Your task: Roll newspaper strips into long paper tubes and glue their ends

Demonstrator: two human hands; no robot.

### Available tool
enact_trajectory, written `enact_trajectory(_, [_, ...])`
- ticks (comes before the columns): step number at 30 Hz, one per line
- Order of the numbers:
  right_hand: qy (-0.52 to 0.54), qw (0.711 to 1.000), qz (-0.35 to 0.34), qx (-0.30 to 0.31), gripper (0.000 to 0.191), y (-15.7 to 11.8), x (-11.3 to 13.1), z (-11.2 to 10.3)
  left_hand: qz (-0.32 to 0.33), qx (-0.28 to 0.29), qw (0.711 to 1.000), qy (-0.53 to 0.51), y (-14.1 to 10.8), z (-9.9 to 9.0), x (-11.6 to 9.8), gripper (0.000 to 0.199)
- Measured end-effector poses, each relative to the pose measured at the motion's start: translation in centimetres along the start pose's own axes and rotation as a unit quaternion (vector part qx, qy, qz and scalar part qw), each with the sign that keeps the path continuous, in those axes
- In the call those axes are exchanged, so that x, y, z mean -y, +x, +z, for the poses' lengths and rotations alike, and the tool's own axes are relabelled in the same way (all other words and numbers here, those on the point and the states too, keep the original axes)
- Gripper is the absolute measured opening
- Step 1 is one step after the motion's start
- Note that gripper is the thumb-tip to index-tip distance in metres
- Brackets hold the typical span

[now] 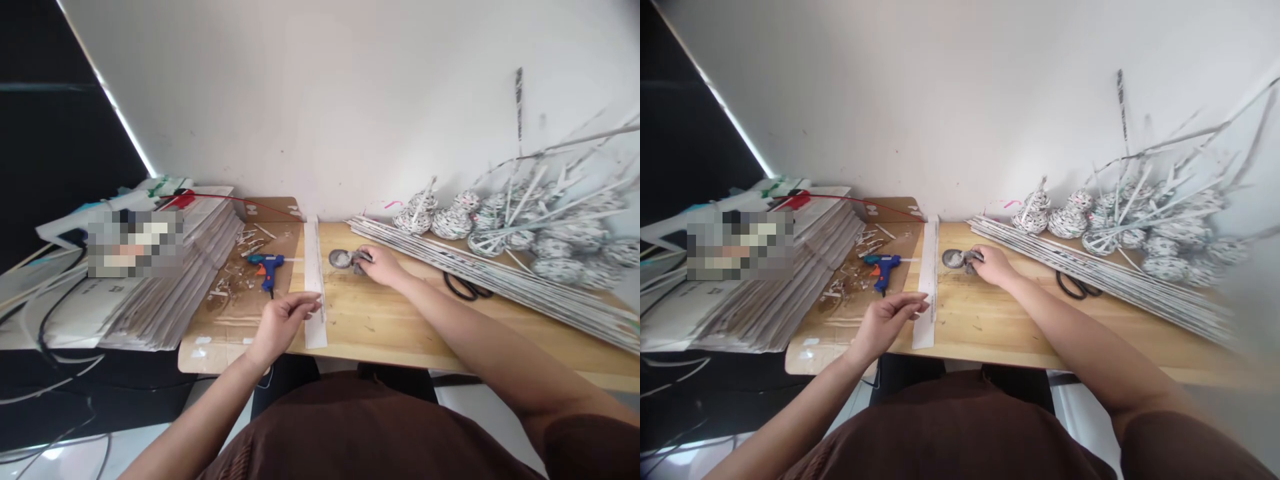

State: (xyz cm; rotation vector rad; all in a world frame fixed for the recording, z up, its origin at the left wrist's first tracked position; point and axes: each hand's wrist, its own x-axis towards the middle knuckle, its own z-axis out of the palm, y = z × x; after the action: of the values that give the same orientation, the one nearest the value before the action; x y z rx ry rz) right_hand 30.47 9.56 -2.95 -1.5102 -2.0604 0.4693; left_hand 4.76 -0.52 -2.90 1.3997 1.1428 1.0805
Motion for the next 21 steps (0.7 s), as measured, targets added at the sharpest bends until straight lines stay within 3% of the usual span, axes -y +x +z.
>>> enact_trajectory(3, [0.047,0.999,-0.007,0.011,0.016,-0.7,-0.4,0.1,0.079,-0.037,0.994,0.070,2.8,1.3,-0.6,0.046])
enact_trajectory(6, [0.136,0.990,-0.021,0.029,0.016,-1.2,-0.8,0.3,0.156,-0.029,0.974,0.163,5.9,3.0,-0.9,0.063])
enact_trajectory(8, [0.171,0.984,-0.048,0.031,0.016,-1.3,-0.9,0.5,0.197,-0.007,0.948,0.249,7.7,4.1,-0.8,0.052])
enact_trajectory(11, [0.162,0.983,-0.083,0.024,0.016,-1.2,-0.8,0.8,0.209,0.036,0.902,0.376,9.6,5.5,-0.7,0.024])
enact_trajectory(15, [0.137,0.989,-0.049,-0.009,0.013,-0.8,-0.6,0.8,0.178,0.019,0.856,0.485,9.8,5.8,-0.6,0.027])
enact_trajectory(21, [0.179,0.982,0.002,-0.060,0.017,-0.2,-1.5,1.6,0.143,-0.032,0.843,0.517,7.3,4.8,-0.4,0.032])
